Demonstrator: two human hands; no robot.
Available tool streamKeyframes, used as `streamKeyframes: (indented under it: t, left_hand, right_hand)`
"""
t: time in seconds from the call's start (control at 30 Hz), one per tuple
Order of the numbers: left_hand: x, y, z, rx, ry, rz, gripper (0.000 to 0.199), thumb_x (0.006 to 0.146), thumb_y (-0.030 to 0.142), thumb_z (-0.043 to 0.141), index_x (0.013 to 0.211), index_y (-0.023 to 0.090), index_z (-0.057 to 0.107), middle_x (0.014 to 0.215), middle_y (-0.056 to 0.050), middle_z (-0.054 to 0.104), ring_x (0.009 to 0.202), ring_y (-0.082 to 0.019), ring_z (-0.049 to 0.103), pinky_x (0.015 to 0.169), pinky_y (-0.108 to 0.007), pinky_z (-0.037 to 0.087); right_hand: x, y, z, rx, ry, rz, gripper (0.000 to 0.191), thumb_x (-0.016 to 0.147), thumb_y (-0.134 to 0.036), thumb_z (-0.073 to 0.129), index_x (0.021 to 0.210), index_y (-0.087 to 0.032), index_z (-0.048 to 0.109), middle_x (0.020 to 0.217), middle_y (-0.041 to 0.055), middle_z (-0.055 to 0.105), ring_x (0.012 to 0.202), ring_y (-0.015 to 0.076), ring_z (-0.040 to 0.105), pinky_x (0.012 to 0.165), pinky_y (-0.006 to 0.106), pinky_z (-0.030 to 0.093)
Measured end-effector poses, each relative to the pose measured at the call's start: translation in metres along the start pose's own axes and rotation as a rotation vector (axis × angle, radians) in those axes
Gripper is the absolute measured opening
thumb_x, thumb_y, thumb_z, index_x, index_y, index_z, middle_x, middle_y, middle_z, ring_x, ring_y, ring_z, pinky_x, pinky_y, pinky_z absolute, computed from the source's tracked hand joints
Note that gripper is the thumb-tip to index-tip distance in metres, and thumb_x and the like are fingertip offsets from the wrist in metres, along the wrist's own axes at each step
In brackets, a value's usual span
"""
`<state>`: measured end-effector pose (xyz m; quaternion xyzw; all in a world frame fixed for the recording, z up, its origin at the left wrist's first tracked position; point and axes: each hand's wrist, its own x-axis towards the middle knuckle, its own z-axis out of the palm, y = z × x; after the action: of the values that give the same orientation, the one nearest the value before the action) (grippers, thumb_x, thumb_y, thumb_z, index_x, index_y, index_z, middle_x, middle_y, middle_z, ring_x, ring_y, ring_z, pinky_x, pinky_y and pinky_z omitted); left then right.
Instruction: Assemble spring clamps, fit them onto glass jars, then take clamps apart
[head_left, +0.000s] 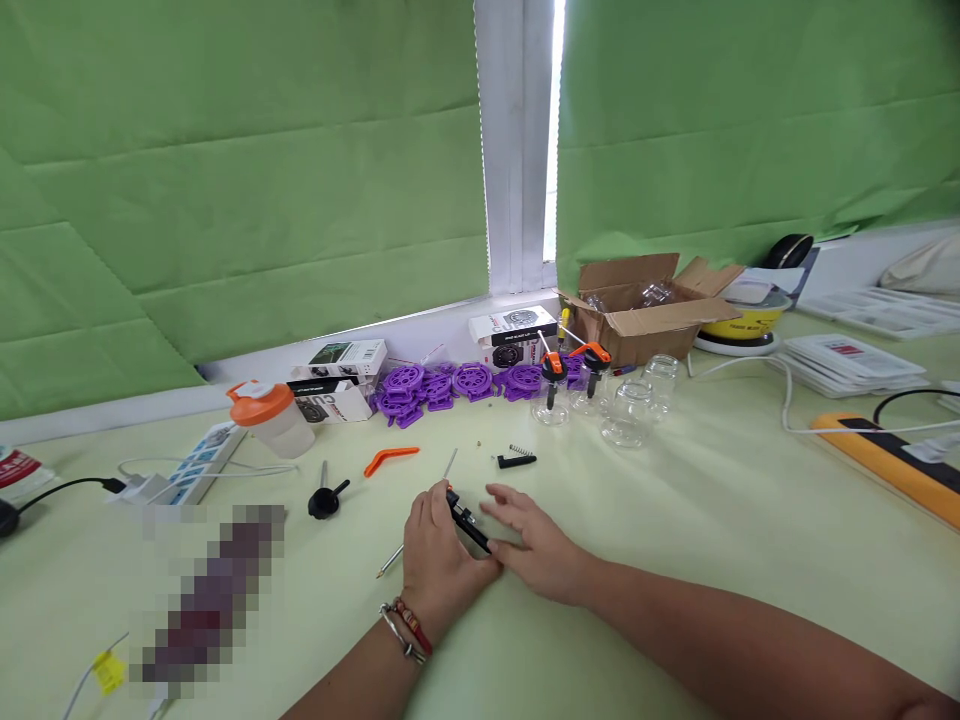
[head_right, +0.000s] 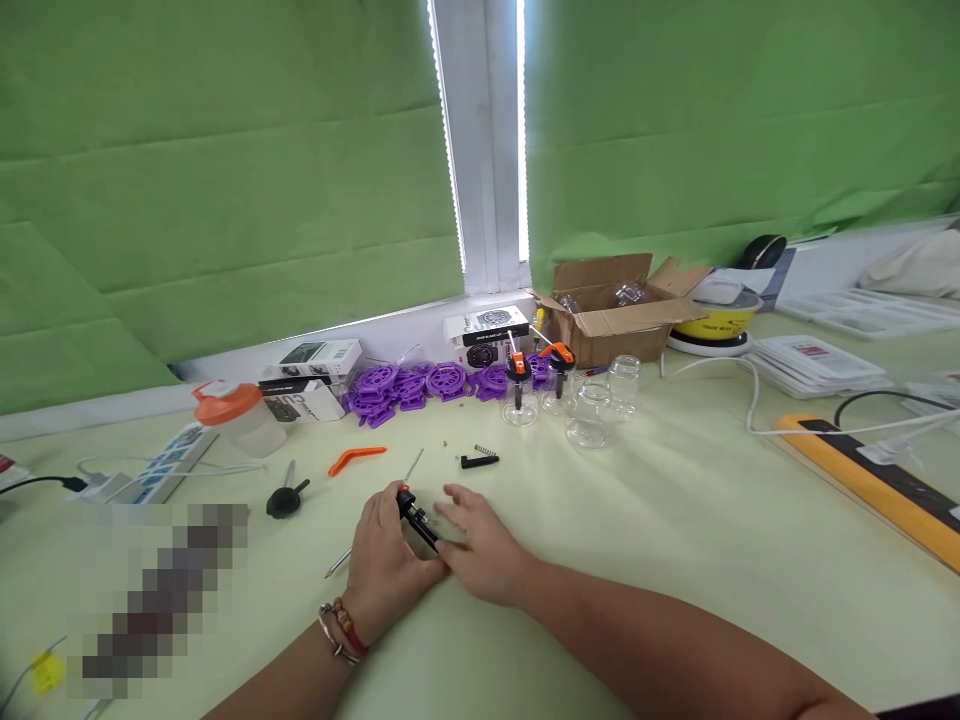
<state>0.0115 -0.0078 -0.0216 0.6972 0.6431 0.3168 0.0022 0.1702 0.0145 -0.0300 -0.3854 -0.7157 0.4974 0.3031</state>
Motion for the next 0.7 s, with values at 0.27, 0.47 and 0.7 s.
streamKeyframes:
  t: [0.27,0.47,0.7]
  left_hand:
    - [-0.0008,-0.0036,0.0026,-0.009,-0.06,-0.058,0.07,0.053,0.029,0.065,0.116,0.011,0.039,0.102,-0.012,0.053,0.098,-0.029,0.05,0.084,-0.043,0.042]
    - [-0.0012,-0.0042,0.0033,-0.035,-0.089,-0.081,0.07,0.055,0.029,0.065,0.116,0.015,0.036,0.105,-0.012,0.051,0.102,-0.031,0.048,0.087,-0.045,0.038]
    - [0.0006,-0.0017,0.0023,-0.024,-0.129,-0.132,0.072,0.052,0.029,0.066,0.117,0.015,0.036,0.106,-0.011,0.05,0.103,-0.03,0.047,0.09,-0.043,0.037]
  right_hand:
    - [-0.0036,-0.0001,-0.0012,-0.234,-0.072,-0.072,0.047,0.081,-0.034,0.053,0.126,-0.025,0.051,0.142,0.0082,0.034,0.132,0.0299,0.025,0.107,0.051,0.021]
    - [-0.0034,-0.0017,-0.0032,-0.281,-0.073,-0.057,0.048,0.082,-0.039,0.051,0.127,-0.026,0.05,0.144,0.0075,0.033,0.132,0.031,0.023,0.107,0.052,0.019]
    - [-0.0011,0.0029,-0.0038,-0.331,-0.079,-0.073,0.046,0.084,-0.038,0.049,0.127,-0.024,0.05,0.141,0.0078,0.037,0.131,0.028,0.028,0.107,0.048,0.023]
